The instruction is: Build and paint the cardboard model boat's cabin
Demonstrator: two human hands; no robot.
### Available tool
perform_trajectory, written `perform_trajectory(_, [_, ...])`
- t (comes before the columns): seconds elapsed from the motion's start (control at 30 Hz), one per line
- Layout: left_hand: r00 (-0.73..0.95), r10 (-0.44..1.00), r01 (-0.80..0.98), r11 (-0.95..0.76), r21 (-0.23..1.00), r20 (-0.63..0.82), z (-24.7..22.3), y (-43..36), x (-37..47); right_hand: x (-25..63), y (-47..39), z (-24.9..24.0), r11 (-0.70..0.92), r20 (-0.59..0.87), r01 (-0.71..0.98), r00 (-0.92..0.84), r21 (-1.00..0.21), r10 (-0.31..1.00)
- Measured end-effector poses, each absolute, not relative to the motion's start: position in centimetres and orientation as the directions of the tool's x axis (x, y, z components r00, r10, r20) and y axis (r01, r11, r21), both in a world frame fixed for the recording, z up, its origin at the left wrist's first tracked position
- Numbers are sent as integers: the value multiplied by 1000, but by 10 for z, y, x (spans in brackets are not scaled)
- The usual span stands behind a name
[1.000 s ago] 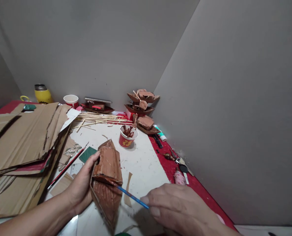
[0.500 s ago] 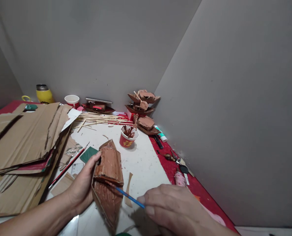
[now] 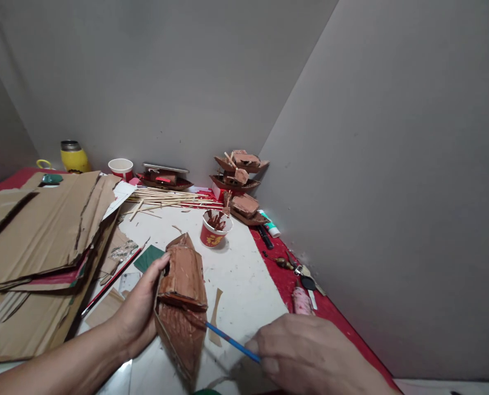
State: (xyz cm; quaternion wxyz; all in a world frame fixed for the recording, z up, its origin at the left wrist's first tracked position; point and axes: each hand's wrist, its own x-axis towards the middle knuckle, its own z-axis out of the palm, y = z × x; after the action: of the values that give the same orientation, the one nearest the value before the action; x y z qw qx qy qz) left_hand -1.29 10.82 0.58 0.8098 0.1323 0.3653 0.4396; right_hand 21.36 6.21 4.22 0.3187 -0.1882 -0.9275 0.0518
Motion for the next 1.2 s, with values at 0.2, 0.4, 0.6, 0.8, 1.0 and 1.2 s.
perform_trajectory(0.2, [353, 807, -609, 582, 539, -473, 7, 107, -9, 204, 67, 26, 946, 662, 292, -682, -143, 311])
perform_trajectory(0.4, [326, 806, -618, 578, 534, -494, 7, 109, -10, 211, 65, 34, 918, 607, 345, -693, -194, 389])
perform_trajectory(0.6, [334, 806, -611, 580, 540, -488, 5, 109, -10, 213, 58, 25, 894, 544, 408, -715, -186, 440])
perform_trajectory(0.8, [333, 817, -610, 567, 553, -470, 5, 108, -10, 208, 64, 28, 923, 566, 363, -739, -125, 367])
perform_trajectory(1.0, [335, 802, -608, 585, 537, -494, 5, 110, -11, 208, 65, 30, 932, 661, 322, -666, -164, 346])
perform_trajectory(1.2, [369, 808, -618, 582, 528, -460, 3, 107, -12, 202, 63, 32, 931, 611, 329, -709, -155, 352])
